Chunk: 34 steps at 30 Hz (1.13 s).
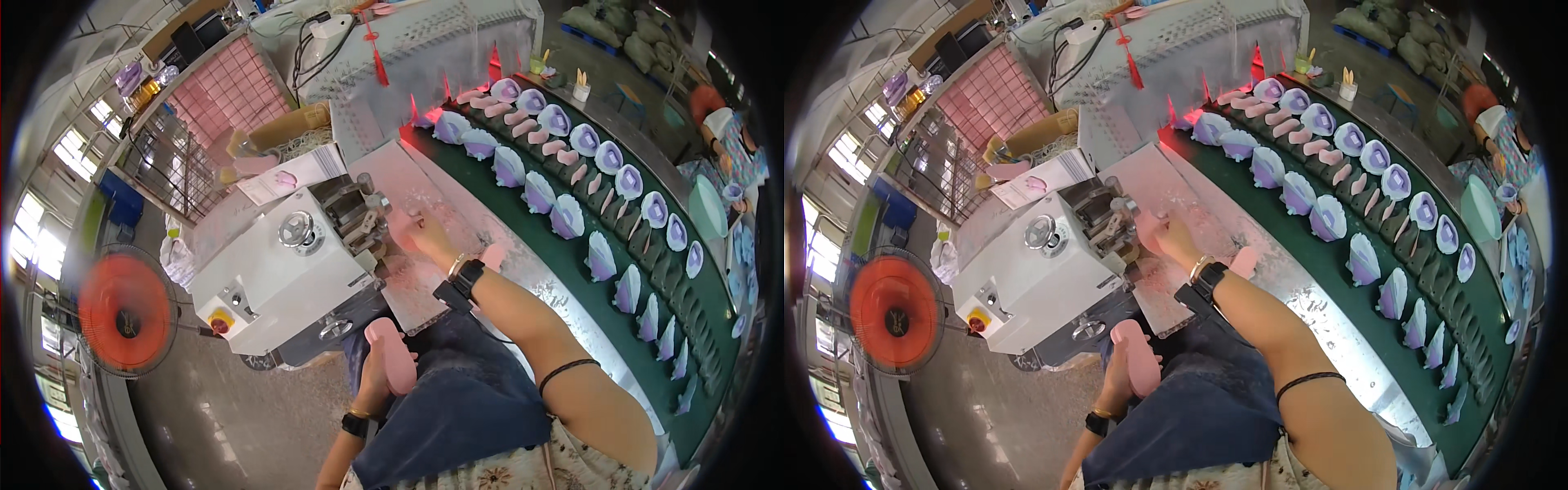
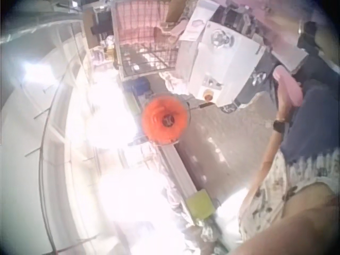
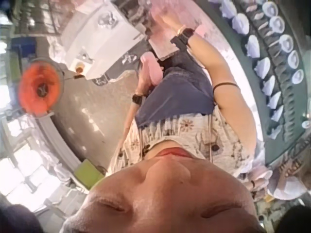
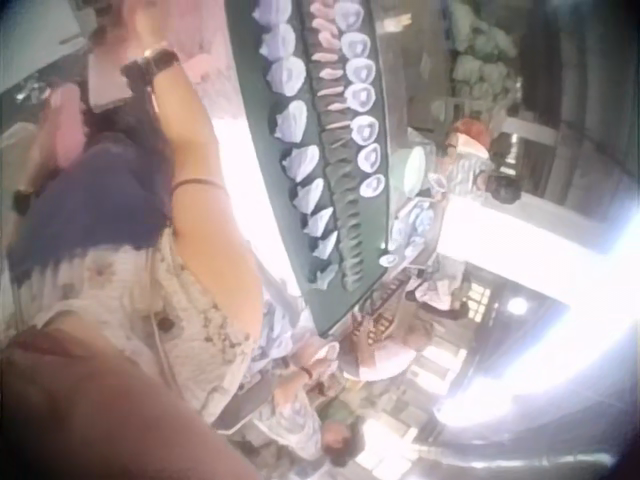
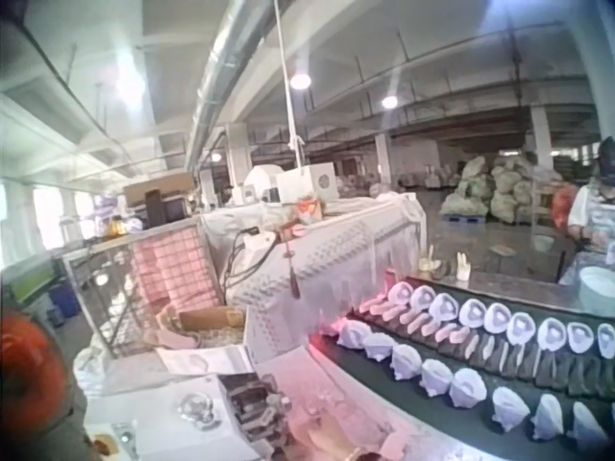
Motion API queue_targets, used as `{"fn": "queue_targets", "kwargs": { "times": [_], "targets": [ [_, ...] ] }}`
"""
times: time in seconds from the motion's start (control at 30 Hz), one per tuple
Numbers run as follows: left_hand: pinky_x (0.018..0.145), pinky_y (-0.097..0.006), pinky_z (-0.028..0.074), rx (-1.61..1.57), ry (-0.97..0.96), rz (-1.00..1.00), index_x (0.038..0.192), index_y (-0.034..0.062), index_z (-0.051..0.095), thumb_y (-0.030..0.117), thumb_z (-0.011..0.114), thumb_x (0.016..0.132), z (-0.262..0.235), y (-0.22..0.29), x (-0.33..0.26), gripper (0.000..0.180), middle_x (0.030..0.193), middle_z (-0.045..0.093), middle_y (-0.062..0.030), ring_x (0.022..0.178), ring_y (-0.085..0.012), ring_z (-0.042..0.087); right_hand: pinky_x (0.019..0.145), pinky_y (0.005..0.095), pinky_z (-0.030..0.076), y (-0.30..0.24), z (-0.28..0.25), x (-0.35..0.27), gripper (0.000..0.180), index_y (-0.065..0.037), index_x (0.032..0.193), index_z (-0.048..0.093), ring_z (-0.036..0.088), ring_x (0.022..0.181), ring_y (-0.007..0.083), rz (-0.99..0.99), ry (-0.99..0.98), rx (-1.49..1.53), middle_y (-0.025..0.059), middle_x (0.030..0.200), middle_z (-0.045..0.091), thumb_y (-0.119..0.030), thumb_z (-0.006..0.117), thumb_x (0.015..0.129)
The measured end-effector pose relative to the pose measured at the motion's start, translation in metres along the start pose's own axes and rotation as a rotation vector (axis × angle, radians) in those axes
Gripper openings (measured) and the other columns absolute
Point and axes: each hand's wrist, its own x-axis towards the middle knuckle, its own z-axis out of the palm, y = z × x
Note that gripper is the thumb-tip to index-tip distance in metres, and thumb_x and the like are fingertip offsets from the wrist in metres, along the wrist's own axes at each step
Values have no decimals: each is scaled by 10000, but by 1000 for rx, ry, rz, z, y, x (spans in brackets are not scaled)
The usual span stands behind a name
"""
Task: The person places pink foam shoe insoles onto a moving conveyor belt, positioning them into designated slots alongside other shoe components. The worker maintains a steady rhythm, picking up insoles from a nearby stack and placing them onto the belt as it advances.
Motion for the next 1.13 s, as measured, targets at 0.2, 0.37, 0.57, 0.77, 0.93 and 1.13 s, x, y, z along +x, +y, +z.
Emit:
{"fn": "queue_targets", "kwargs": {
  "times": [0.2,0.37,0.57,0.77,0.93,1.13],
  "targets": [
    [753,-397,557,-54,115,9,1241,-36,462,419,425,986,-5,-1,-12,523,1043,608,-161,874,-303,660,748,464,455,-40,-34,4,281,-29,978,550,565,854,370,-494,193,-596,155,903,569,-179,652,763],
    [782,-376,551,-113,250,41,1210,-35,491,354,451,991,-25,-14,-8,449,1065,615,-139,926,-266,651,793,433,482,-16,-2,25,344,-26,966,641,613,906,370,-114,100,-458,172,946,649,-298,685,759],
    [816,-346,534,-144,275,58,1239,10,507,328,484,982,-24,-8,-11,409,1092,618,-95,965,-218,630,707,399,515,10,26,58,362,-15,964,665,670,785,339,49,137,-238,188,895,680,-337,627,803],
    [800,-393,537,-311,106,-24,1153,43,545,302,515,963,-65,-48,15,322,1005,644,-85,905,-247,641,475,314,496,-13,-93,22,203,-27,913,571,673,594,220,186,280,312,133,789,654,-228,565,883],
    [818,-391,525,-141,25,-86,1181,54,498,329,520,938,-15,-28,11,368,1015,621,-94,921,-254,626,397,306,484,72,-319,-43,203,-45,981,483,632,538,212,139,643,403,117,740,578,-210,552,885],
    [866,-393,510,-112,-85,-98,1215,55,469,318,500,939,8,-29,25,382,1078,601,-108,995,-255,605,440,346,483,151,-548,-163,199,-60,995,566,603,522,187,241,1143,-639,88,607,594,-138,636,826]
  ]
}}
